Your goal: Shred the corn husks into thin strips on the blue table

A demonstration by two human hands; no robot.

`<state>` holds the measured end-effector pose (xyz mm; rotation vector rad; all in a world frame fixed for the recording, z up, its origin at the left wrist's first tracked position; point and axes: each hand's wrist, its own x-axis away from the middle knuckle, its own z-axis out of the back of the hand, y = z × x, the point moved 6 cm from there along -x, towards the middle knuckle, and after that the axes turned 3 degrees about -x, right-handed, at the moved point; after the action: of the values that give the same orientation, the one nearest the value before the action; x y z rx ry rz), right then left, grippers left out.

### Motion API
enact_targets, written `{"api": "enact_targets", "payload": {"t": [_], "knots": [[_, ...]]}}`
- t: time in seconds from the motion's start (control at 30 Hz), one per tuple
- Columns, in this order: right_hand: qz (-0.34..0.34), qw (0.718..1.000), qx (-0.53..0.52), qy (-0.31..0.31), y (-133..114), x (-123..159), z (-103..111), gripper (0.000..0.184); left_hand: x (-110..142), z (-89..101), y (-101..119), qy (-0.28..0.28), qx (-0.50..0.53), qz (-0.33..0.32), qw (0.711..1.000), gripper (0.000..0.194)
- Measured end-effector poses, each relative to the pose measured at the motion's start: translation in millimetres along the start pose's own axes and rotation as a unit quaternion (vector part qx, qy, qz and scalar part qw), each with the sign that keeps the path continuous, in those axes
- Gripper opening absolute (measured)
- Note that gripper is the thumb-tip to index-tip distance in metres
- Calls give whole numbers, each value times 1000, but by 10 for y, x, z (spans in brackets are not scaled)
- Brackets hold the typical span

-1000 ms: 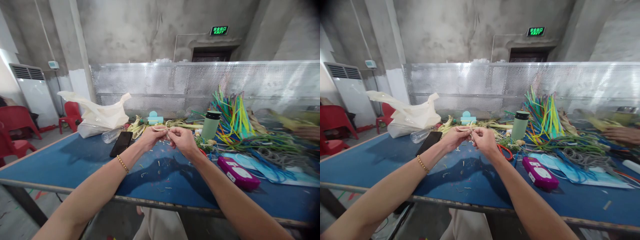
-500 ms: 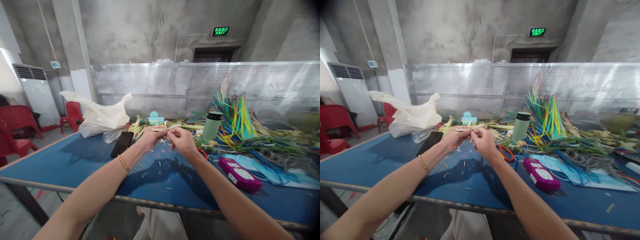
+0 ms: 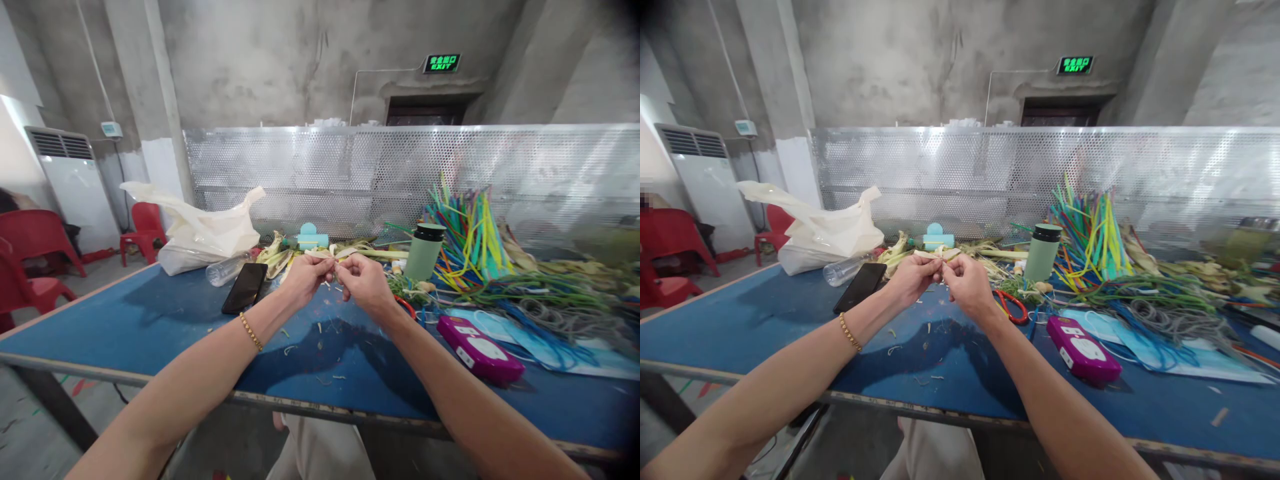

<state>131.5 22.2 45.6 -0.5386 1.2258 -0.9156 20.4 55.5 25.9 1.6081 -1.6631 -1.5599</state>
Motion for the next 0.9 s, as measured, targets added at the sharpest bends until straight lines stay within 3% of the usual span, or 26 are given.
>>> {"api": "enact_targets", "payload": {"t": [0.33,0.9], "knots": [[10,1000,-2,14,14,4,39,18,7,-63,92,-55,15,11,998,24],[-14,998,-56,-3,5,53,-38,21,-7,-9,20,11,44,26,999,23]]}}
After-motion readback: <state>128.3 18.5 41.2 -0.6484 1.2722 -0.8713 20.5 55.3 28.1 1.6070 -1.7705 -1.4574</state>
